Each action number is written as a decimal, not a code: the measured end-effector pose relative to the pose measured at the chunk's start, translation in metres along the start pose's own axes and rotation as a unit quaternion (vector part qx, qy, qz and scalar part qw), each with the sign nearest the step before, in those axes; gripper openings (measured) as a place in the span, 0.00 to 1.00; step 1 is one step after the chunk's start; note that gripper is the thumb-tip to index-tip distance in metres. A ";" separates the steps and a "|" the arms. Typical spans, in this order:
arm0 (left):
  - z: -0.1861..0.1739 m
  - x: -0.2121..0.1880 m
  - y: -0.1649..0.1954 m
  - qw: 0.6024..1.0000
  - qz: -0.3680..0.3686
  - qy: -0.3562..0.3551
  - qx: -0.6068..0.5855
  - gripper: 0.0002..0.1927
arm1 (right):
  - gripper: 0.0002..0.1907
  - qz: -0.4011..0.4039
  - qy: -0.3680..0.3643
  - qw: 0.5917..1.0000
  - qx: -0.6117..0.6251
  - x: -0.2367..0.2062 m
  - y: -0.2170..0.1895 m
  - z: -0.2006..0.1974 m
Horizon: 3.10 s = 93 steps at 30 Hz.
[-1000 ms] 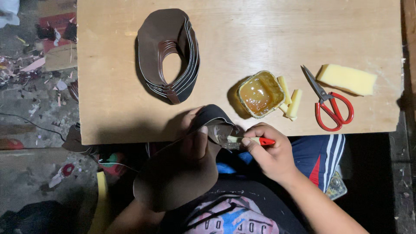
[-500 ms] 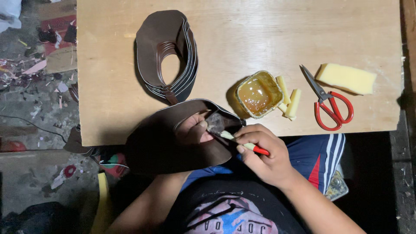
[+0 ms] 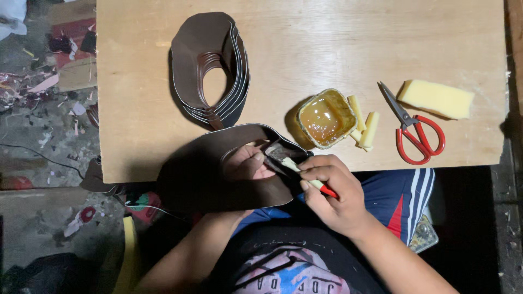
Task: The person holds a brown leather shoe upper in one hand and uses a small brush to spread yellow adhesive from a plastic container onto the edge of the component. They work the brush around the inner rim, then set the finished piece in a row with other completed uppers on the wooden table.
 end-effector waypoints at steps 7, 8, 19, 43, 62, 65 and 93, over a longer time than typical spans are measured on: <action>0.000 0.000 0.000 0.999 0.040 0.013 0.022 0.22 | 0.08 0.030 -0.079 0.995 0.044 0.001 0.000 -0.006; -0.003 0.002 0.000 0.999 0.041 0.007 0.022 0.21 | 0.08 0.030 -0.088 0.995 0.047 0.001 -0.001 -0.009; -0.007 0.004 -0.013 0.923 0.181 0.119 0.318 0.17 | 0.06 0.160 0.018 0.987 0.024 -0.015 0.019 0.006; 0.005 -0.017 0.022 0.888 0.177 0.128 0.404 0.18 | 0.07 0.126 -0.083 0.987 0.050 -0.014 0.030 -0.016; 0.017 -0.011 0.046 0.860 0.149 0.144 0.467 0.20 | 0.13 -0.003 -0.150 0.988 -0.029 -0.023 0.057 0.036; 0.023 -0.012 0.053 0.858 0.142 0.147 0.471 0.20 | 0.10 0.041 -0.140 0.989 0.010 -0.020 0.058 0.038; -0.050 0.031 0.049 0.876 -0.044 0.264 0.400 0.13 | 0.04 0.035 0.005 0.977 -0.212 0.025 0.009 -0.086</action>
Point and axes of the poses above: each hand's wrist, its own x-axis towards the middle knuckle, its own z-axis out of the palm, y = z × x, the point moved 1 cm from there along x, towards the middle knuckle, and after that the axes turned 15 degrees about -z, right-handed, at the moved point
